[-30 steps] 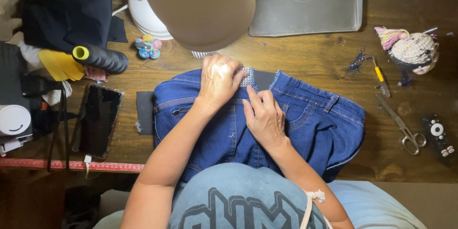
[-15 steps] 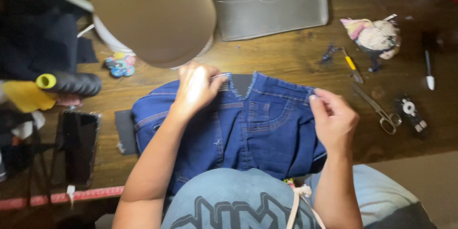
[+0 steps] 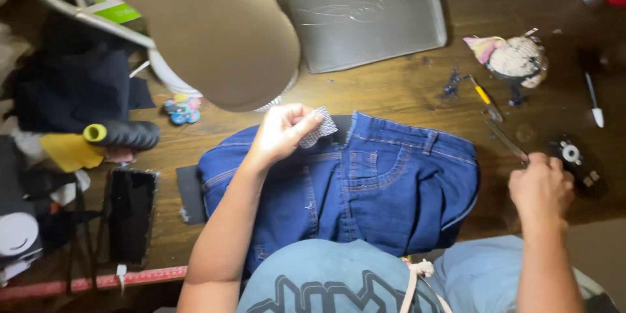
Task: Measuring, cutting, and positioning a rhinestone strip on the back of a pair of denim jeans.
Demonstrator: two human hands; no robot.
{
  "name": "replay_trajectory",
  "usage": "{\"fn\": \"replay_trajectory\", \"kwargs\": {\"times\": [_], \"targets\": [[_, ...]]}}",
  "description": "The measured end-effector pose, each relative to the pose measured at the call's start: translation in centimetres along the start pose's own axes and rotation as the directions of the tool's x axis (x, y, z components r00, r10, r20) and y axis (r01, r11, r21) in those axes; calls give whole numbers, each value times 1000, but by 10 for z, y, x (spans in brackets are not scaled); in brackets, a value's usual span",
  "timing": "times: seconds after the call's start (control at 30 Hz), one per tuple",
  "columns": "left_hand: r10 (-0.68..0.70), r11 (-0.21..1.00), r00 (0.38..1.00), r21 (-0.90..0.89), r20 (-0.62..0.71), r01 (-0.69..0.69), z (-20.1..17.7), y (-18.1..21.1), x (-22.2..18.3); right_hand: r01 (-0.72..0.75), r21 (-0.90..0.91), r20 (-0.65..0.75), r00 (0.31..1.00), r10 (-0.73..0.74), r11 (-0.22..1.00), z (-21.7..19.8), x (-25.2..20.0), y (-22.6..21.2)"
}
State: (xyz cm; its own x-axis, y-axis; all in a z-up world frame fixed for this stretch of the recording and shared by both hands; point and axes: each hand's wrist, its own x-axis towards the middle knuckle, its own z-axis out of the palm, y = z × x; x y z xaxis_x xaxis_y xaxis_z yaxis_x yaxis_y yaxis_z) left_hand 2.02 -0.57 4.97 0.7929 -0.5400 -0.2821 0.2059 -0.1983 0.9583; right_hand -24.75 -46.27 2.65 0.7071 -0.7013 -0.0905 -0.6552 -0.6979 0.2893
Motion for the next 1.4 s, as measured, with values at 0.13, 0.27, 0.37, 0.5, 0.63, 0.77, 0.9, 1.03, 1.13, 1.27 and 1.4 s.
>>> {"fn": "replay_trajectory", "kwargs": {"times": [0.13, 0.27, 0.37, 0.5, 0.63, 0.77, 0.9, 1.03, 1.13, 1.27, 1.4], "targets": [[16, 998, 1000, -63, 16, -15, -3, -10, -1, -77, -102, 416, 902, 113, 992, -65, 11, -20], [-71, 994, 997, -82, 13, 72, -6, -9, -4, -2, -117, 531, 845, 64, 993, -64, 4, -10], [-92, 989, 996, -113, 17, 94, -10, -11, -7, -203, 421, 519, 853, -51, 884, -74, -22, -4], [-101, 989, 994, -105, 33, 103, -14, -3, -12, -318, 904, 407, 846, -346, 286, -106, -77, -38], [-80, 990, 996, -118, 32, 83, -11, -13, -12, -431, 902, 197, 351, -915, 29, -133, -114, -106], [-64, 986, 996, -147, 66, 74, -12, -17, -12, -616, 785, 280, 259, -924, 66, -103, -116, -152], [-79, 985, 995, -151, 55, 87, -13, -11, -14, -536, 844, 342, 498, -797, 28, -79, -116, -174], [-70, 974, 995, -212, 65, 83, -10, -30, -8, -432, 898, 329, 543, -773, 79, -45, -120, -188], [-68, 982, 995, -170, 73, 80, -9, -50, 1, -362, 919, 91, 587, -805, -160, -23, -117, -207], [-81, 979, 994, -182, 72, 93, -10, -46, 1, -308, 938, 63, 602, -796, -159, -21, -115, -228], [-90, 978, 995, -183, 54, 98, -10, -41, -3, -271, 952, 77, 664, -744, -144, -27, -118, -239]]}}
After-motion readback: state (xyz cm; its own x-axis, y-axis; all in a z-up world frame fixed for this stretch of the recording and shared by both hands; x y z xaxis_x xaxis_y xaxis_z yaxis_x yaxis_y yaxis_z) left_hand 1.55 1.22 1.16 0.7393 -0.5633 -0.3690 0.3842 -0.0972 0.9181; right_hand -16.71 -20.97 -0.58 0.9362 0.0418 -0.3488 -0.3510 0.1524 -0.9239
